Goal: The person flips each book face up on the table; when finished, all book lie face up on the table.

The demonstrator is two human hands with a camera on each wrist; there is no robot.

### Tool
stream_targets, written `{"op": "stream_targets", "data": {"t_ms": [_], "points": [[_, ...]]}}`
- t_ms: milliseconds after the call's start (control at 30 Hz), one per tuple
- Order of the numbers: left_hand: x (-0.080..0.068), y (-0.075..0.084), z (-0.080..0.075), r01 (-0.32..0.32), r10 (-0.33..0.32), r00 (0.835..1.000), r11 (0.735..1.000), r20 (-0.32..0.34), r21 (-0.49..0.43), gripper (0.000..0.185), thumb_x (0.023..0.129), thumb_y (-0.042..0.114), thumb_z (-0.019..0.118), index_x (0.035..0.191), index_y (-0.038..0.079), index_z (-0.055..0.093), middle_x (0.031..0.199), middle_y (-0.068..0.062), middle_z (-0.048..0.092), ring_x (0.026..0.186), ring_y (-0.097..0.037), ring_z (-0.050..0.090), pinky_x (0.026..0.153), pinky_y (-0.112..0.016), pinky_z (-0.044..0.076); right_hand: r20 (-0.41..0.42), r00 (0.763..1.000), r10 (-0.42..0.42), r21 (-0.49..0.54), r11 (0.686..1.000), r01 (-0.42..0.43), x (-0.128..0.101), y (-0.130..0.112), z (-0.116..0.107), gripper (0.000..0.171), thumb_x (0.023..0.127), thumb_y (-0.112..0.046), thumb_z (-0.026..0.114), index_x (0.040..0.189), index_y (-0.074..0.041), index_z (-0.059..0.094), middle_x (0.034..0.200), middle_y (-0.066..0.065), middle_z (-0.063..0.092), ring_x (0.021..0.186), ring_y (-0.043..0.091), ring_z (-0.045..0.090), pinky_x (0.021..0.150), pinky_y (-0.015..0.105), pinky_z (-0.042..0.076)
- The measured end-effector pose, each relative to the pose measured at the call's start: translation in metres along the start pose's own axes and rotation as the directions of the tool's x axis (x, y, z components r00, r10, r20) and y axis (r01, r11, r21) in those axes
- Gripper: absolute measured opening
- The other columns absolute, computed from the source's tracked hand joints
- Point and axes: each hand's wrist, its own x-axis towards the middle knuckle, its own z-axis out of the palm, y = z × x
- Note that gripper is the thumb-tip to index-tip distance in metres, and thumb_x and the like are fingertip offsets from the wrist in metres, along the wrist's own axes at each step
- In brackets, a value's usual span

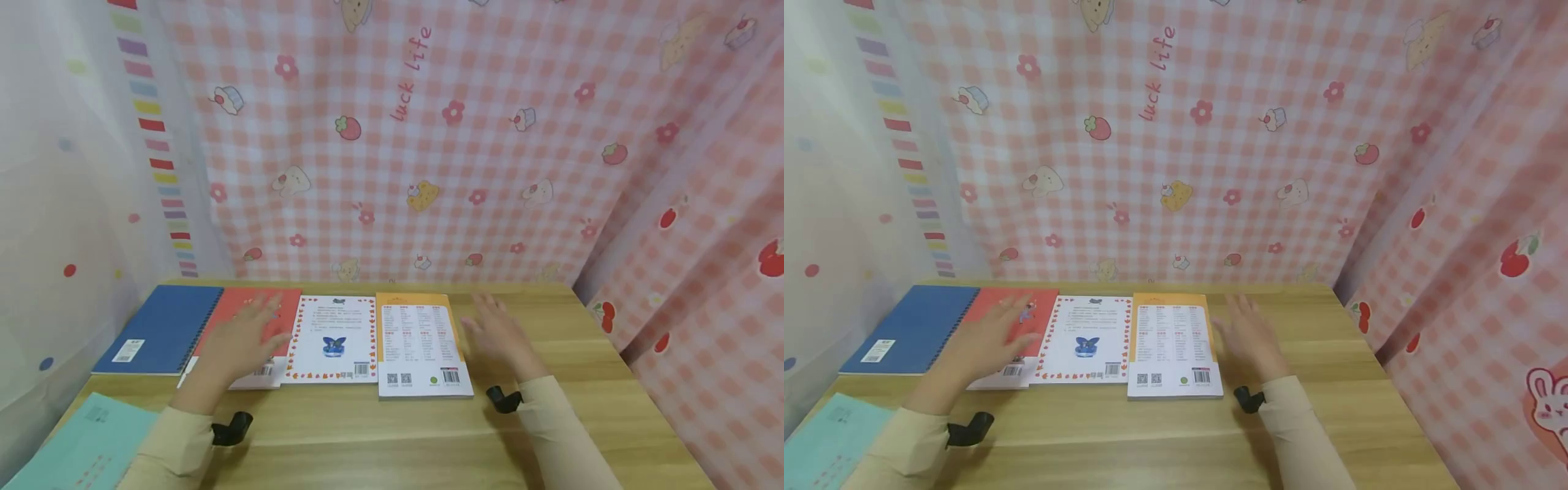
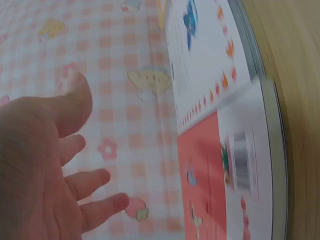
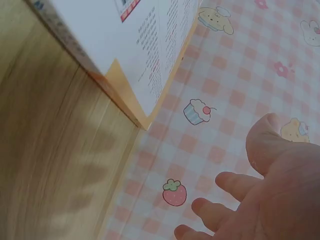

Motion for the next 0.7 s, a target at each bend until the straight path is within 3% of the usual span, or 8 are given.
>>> {"op": "stream_targets", "data": {"t_ms": [67,167,267,400,533,633,700], "points": [[0.001,0.008,0.000,-0.031,0.030,0.999,0.999,-0.023,-0.027,0.080,0.098,0.046,0.064,0.161,0.013,0.027,0.159,-0.024,0.035,0.132,-0.048,0.048,0.070,-0.056,0.056,0.001,1.000,-0.012,0.007,1.000,0.012,0.002,-0.003,-0.001,0.070,0.109,-0.045,0.038,0.161,-0.001,0.018,0.165,0.027,0.012,0.150,0.050,0.010,0.115,0.071,0.015],[0.001,0.022,0.004,-0.077,0.075,0.996,0.996,-0.057,-0.046,0.079,0.097,0.040,0.068,0.161,0.013,0.029,0.156,-0.022,0.041,0.126,-0.044,0.056,0.059,-0.047,0.056,0.023,1.000,-0.014,0.016,1.000,0.014,0.005,-0.004,-0.001,0.071,0.109,-0.043,0.039,0.161,0.001,0.017,0.165,0.027,0.010,0.151,0.049,0.010,0.116,0.068,0.016],[0.000,0.037,0.013,-0.126,0.121,0.991,0.989,-0.061,-0.079,0.075,0.098,0.036,0.068,0.159,0.011,0.032,0.153,-0.022,0.045,0.130,-0.043,0.053,0.077,-0.054,0.057,0.040,0.999,-0.023,0.040,0.999,0.021,0.009,-0.004,0.005,0.071,0.109,-0.042,0.040,0.160,0.001,0.016,0.166,0.027,0.010,0.151,0.049,0.010,0.117,0.067,0.016],[-0.001,0.052,0.027,-0.143,0.144,0.990,0.983,0.001,-0.111,0.066,0.097,0.035,0.068,0.154,0.010,0.043,0.146,-0.017,0.056,0.132,-0.036,0.054,0.100,-0.058,0.049,0.082,0.996,-0.022,0.097,0.995,0.014,0.014,-0.003,0.014,0.073,0.109,-0.043,0.041,0.161,0.001,0.014,0.166,0.026,0.009,0.152,0.047,0.008,0.118,0.065,0.014],[0.004,0.066,0.037,-0.107,0.119,0.990,0.983,0.078,-0.151,0.056,0.096,0.037,0.070,0.146,0.015,0.055,0.121,-0.004,0.070,0.104,-0.021,0.068,0.081,-0.046,0.057,0.118,0.993,-0.024,0.115,0.993,0.010,0.020,-0.002,0.019,0.075,0.109,-0.043,0.042,0.161,0.002,0.012,0.166,0.027,0.008,0.152,0.046,0.008,0.119,0.064,0.014],[0.010,0.076,0.040,-0.108,0.133,0.984,0.974,0.118,-0.198,0.050,0.095,0.036,0.072,0.139,0.015,0.061,0.101,0.005,0.071,0.079,-0.010,0.061,0.067,-0.035,0.051,0.120,0.992,-0.041,0.142,0.990,0.024,0.029,-0.002,0.017,0.075,0.109,-0.044,0.042,0.161,0.002,0.013,0.165,0.028,0.011,0.152,0.045,0.011,0.120,0.062,0.015],[0.013,0.081,0.043,-0.131,0.166,0.976,0.965,0.138,-0.229,0.048,0.094,0.034,0.074,0.137,0.014,0.063,0.097,0.006,0.070,0.073,-0.008,0.056,0.063,-0.032,0.048,0.125,0.991,-0.053,0.172,0.985,0.031,0.036,-0.003,0.015,0.073,0.109,-0.042,0.043,0.161,0.000,0.014,0.166,0.026,0.013,0.152,0.044,0.013,0.121,0.061,0.015]]}}
